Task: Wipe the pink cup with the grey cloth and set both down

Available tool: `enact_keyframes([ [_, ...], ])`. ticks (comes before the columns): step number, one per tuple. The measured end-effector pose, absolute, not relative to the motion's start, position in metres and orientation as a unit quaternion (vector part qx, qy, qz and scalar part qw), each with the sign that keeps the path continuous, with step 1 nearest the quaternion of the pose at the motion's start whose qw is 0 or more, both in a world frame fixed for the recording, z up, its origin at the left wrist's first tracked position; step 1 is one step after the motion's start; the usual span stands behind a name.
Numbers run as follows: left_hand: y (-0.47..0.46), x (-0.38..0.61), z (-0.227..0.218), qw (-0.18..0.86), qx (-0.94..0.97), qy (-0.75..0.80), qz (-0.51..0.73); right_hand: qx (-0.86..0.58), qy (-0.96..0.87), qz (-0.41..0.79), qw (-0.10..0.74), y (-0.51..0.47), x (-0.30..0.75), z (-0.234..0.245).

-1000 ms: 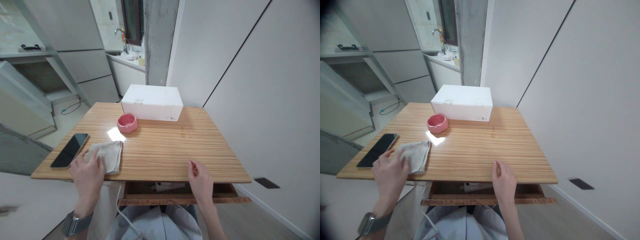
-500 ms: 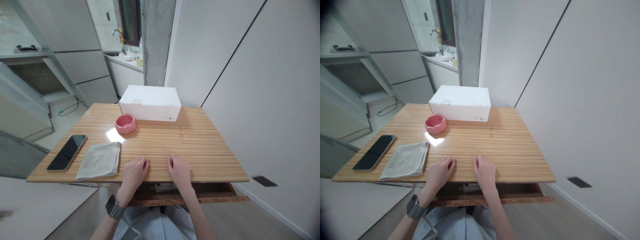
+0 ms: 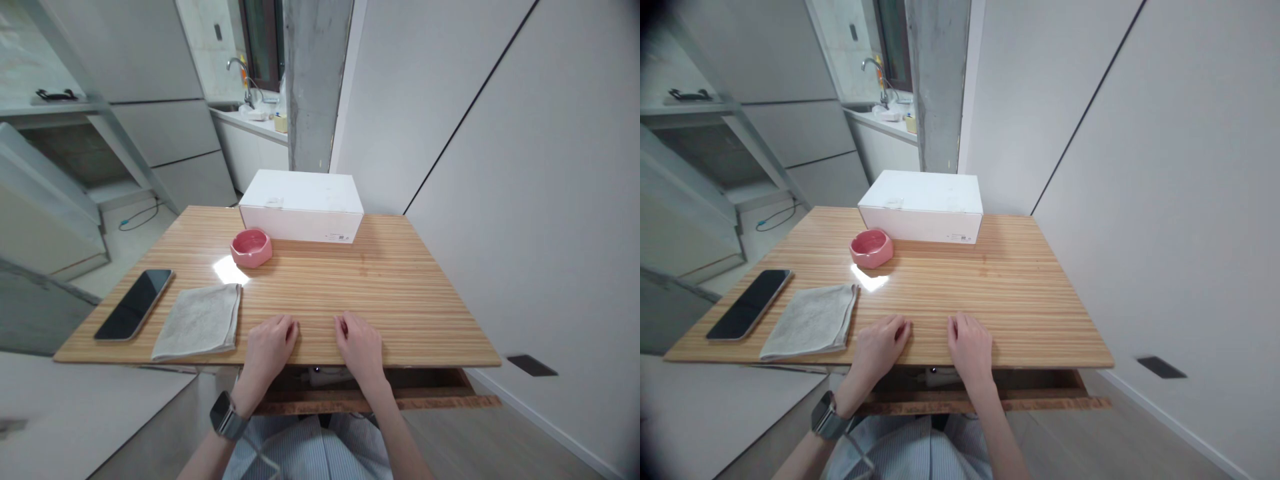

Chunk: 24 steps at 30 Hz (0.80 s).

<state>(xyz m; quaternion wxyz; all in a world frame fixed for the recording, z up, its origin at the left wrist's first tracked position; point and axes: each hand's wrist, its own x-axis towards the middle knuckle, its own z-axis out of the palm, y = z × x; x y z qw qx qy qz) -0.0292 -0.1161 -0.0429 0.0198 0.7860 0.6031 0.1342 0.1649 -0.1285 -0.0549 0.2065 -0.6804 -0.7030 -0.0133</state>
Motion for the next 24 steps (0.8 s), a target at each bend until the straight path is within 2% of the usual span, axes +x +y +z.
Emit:
enact_keyframes([
  [24, -0.116, -0.0282, -0.0373, 0.039, 0.782, 0.611, 0.119, -0.676, -0.705, -0.019, 0.213, -0.1284, 0.1649, -0.0538],
])
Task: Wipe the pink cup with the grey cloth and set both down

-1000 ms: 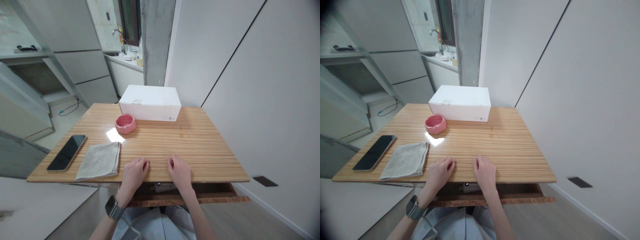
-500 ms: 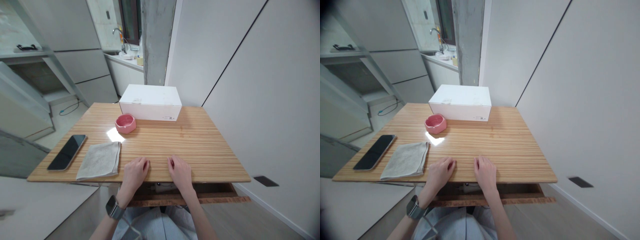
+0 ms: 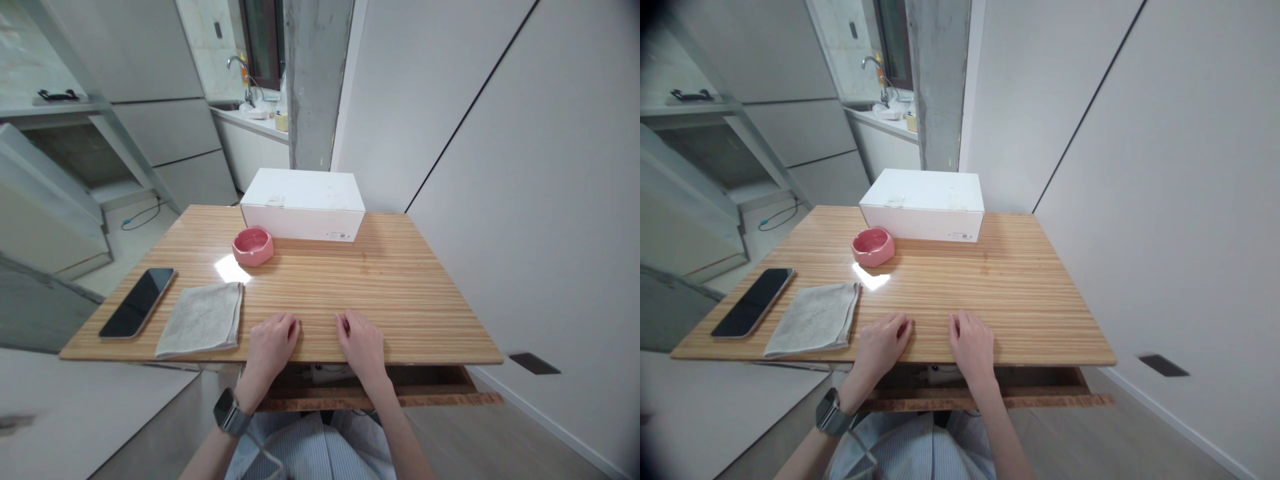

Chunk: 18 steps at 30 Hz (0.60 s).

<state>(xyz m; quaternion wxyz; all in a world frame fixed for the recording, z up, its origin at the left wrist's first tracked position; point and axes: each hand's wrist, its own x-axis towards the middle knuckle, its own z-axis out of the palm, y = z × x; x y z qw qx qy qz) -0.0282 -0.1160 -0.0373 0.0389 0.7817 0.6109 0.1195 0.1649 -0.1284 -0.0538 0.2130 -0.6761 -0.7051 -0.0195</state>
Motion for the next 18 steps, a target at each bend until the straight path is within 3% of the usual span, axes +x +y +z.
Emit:
enact_keyframes([
  [6, -0.118, -0.025, -0.036, 0.047, 0.778, 0.619, 0.091, -0.678, -0.704, -0.011, 0.21, -0.128, 0.165, -0.054],
  [11, -0.09, -0.04, -0.009, 0.144, 0.782, 0.598, 0.102, -0.676, -0.704, -0.007, 0.219, -0.129, 0.166, -0.055],
  [15, -0.029, -0.069, 0.009, -0.005, 0.689, 0.664, 0.29, -0.672, -0.704, -0.01, 0.229, -0.129, 0.167, -0.056],
  [18, 0.016, -0.087, 0.005, -0.023, 0.63, 0.709, 0.317, -0.674, -0.702, -0.012, 0.229, -0.129, 0.167, -0.057],
])
